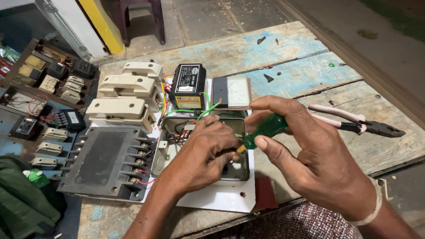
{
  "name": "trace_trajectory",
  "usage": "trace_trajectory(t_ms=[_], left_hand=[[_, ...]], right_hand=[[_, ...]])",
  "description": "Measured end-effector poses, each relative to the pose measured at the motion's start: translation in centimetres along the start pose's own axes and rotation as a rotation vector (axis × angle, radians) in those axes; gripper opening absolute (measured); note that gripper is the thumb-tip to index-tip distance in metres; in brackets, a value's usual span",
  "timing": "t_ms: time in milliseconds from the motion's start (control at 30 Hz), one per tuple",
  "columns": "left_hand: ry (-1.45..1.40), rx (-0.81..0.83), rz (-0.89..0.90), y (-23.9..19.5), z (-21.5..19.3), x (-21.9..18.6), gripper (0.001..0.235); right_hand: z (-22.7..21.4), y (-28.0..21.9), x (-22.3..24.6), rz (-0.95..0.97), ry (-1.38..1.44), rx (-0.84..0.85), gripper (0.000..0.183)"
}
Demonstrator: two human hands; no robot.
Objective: The person wires electrical components by cleaning a terminal box with a cloth, positioning a contactor, and securing wires to the contactor terminals using a screwdriver.
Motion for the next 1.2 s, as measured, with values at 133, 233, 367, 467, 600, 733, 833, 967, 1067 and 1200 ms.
trace_trajectory(t_ms=[133, 233, 367, 467, 600, 733, 833, 967, 1067, 1200], left_hand=[[-0.013, 0.036, -0.067, 0.0, 0.3, 0.6, 0.02], [0.002, -0.004, -0.054, -0.2, 0.1, 0.3, 0.03], [0.115, -0.135, -0.061, -2.1, -1.2, -0.7, 0.047], [0.305, -0.208, -0.158, -4.2, -1.3, -1.4, 0.067], [0.602, -0.352, -0.224, -6.7, -0.3, -1.7, 0.102], [0.684, -0.387, -0.346, -8.0, 1.8, 0.2, 0.102], [0.728, -0.41, -0.316, -8.5, 2.6, 1.5, 0.095], [0.743, -0.454, -0.256, -9.0, 3.0, 2.1, 0.09], [0.735, -0.447, -0.269, -9.3, 3.1, 2.4, 0.089], [0.754, -0.481, -0.25, -9.2, 2.8, 2.3, 0.094]], right_hand=[[0.4, -0.7, -1.5, 0.106, -0.052, -0.045, 0.044], [0.7, -1.0, -2.3, 0.167, -0.066, -0.051, 0.047], [0.6, -1.0, -1.7, 0.12, -0.008, 0.028, 0.052], [0.6, -1.0, -2.0, 0.15, 0.032, 0.045, 0.054], [0.7, -1.1, -2.3, 0.158, 0.06, 0.026, 0.055], [1.1, -1.3, -3.1, 0.194, 0.102, 0.035, 0.054], [1.3, -1.6, -3.6, 0.199, 0.153, 0.045, 0.053], [1.2, -1.9, -4.0, 0.155, 0.156, 0.003, 0.053], [1.2, -2.3, -4.5, 0.181, 0.18, -0.035, 0.052], [0.6, -3.3, -5.7, 0.307, 0.22, -0.149, 0.049]])
Point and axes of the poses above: each hand's wrist, its own y-axis towards the middle knuckle, its own z-axis out of the palm, x = y × z, the point moved 9 cm from there along y, towards the middle knuckle, and after that the axes turned 5 degrees about -z, right-handed, at the moved point
